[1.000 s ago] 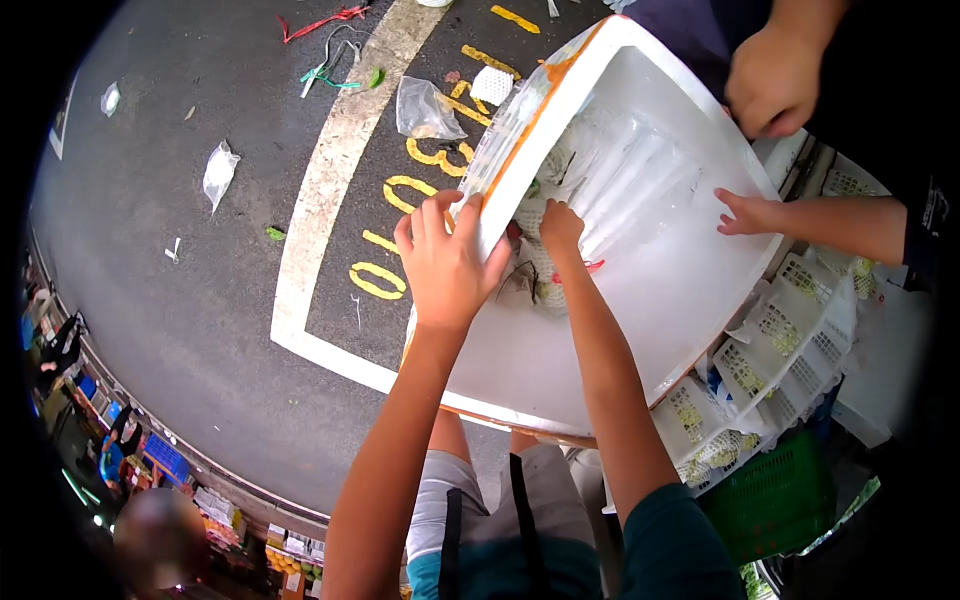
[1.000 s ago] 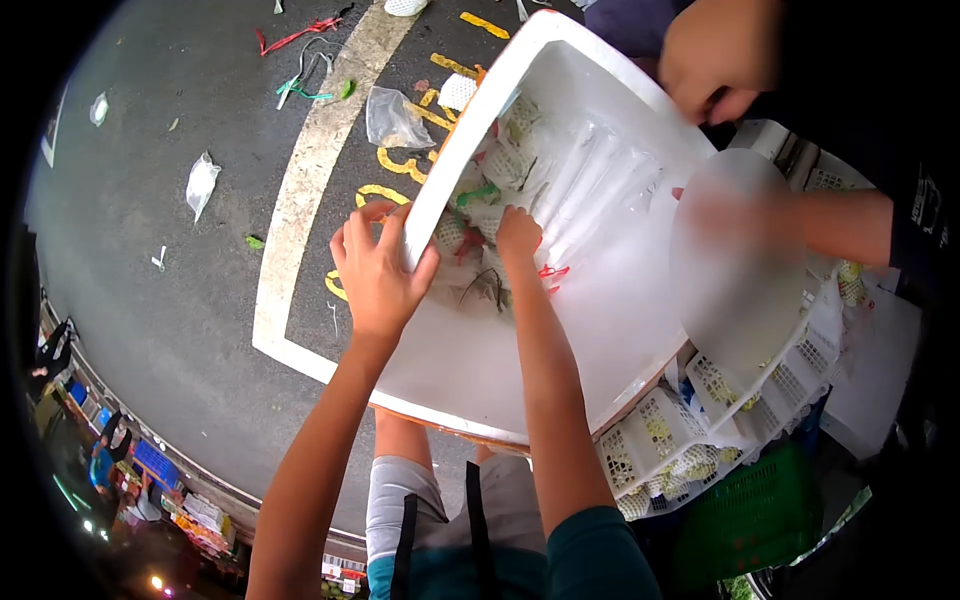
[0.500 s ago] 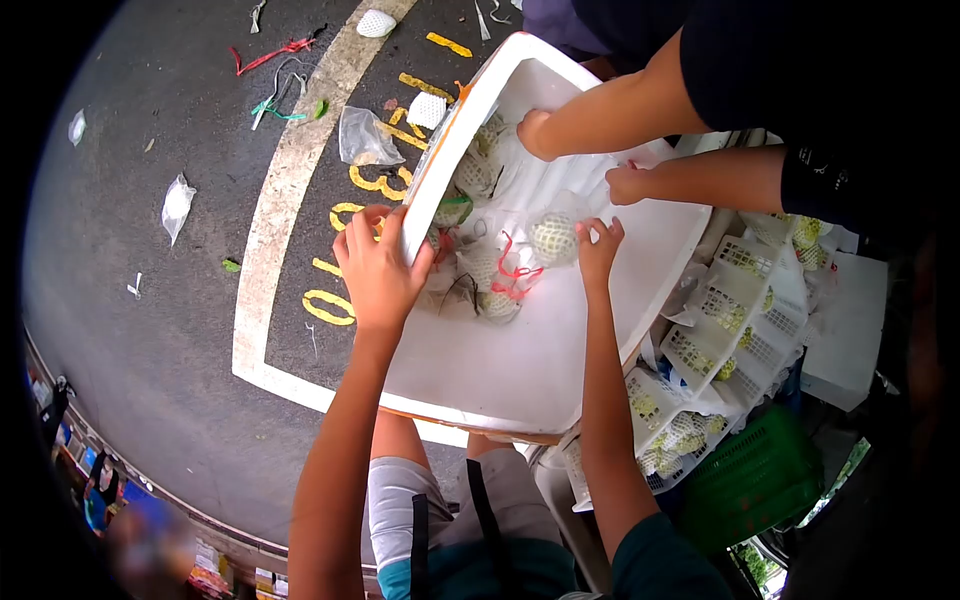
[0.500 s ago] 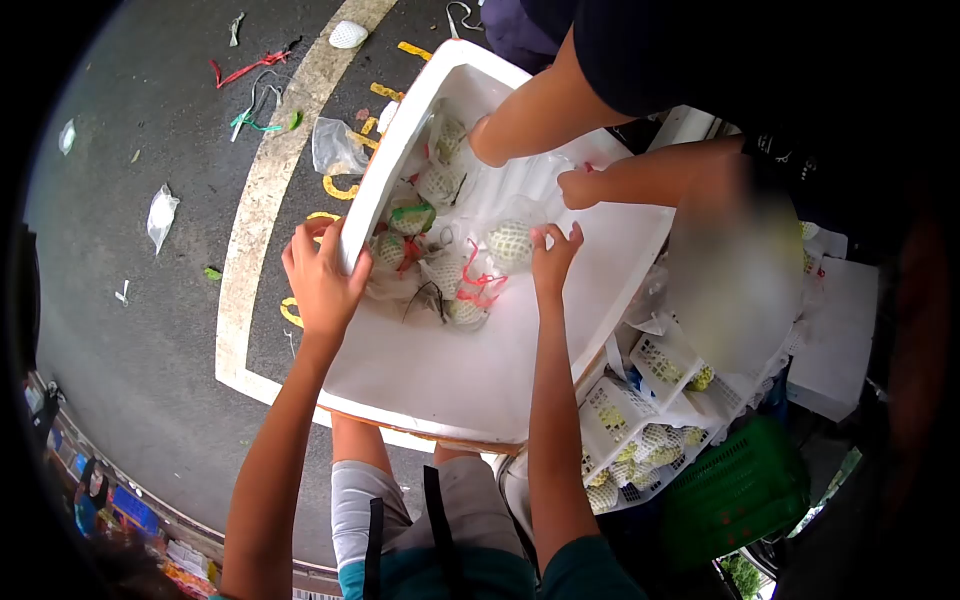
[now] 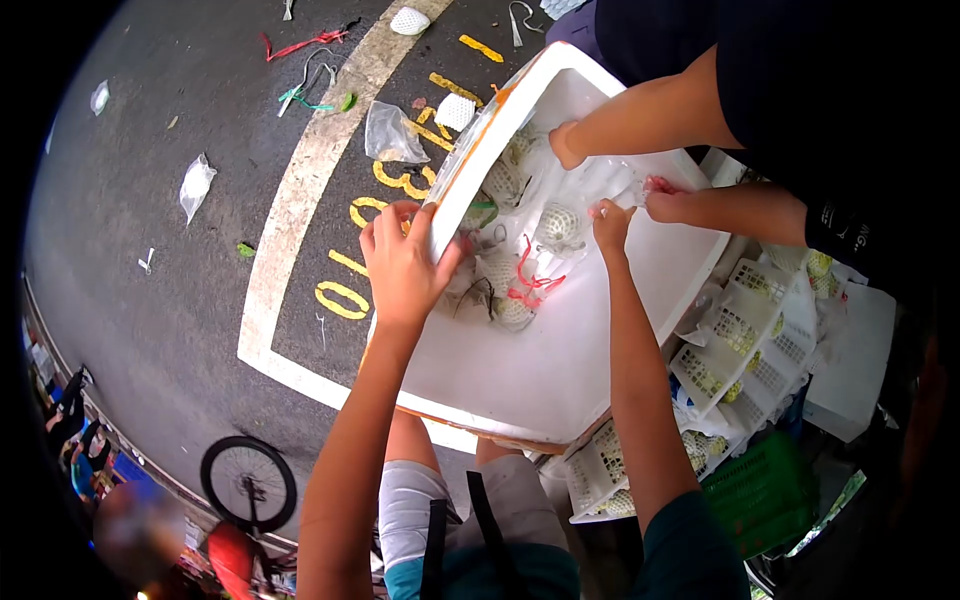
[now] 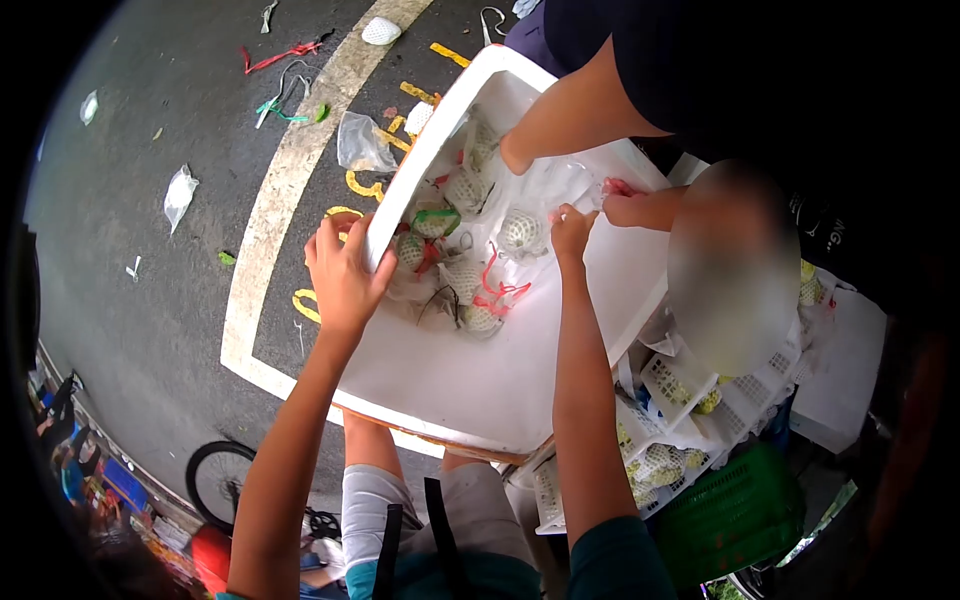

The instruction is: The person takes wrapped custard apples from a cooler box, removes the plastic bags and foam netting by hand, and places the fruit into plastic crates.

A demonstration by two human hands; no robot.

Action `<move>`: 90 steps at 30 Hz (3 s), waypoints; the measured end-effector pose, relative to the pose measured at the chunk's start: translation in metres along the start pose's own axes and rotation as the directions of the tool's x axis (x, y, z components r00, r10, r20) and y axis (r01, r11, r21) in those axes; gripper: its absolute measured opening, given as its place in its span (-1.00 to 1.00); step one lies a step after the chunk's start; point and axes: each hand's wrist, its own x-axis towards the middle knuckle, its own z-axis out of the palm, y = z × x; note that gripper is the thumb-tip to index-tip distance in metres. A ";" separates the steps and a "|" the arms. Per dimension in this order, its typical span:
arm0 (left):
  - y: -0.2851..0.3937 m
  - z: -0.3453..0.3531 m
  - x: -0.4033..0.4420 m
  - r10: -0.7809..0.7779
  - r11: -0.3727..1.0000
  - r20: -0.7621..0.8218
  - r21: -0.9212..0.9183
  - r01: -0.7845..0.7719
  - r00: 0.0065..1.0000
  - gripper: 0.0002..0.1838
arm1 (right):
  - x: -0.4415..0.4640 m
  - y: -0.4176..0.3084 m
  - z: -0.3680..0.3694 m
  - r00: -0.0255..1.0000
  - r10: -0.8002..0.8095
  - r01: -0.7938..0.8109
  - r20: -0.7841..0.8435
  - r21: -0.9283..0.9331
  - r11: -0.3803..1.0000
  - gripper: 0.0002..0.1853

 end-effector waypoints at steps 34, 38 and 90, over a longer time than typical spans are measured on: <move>0.001 0.000 0.000 -0.018 0.998 -0.032 0.051 0.020 0.999 -0.61 | -0.136 -0.153 -0.112 0.971 0.094 -0.116 0.222 0.086 0.990 -0.92; -0.001 0.001 -0.001 0.019 0.998 -0.063 0.061 -0.016 0.998 -0.59 | -0.142 -0.178 -0.113 0.961 0.023 -0.062 0.274 0.135 0.989 -0.89; 0.047 -0.054 -0.073 0.316 0.948 0.050 -0.067 -0.313 0.947 -0.70 | -0.232 -0.092 -0.203 0.978 0.086 -0.164 0.188 0.455 0.875 -0.83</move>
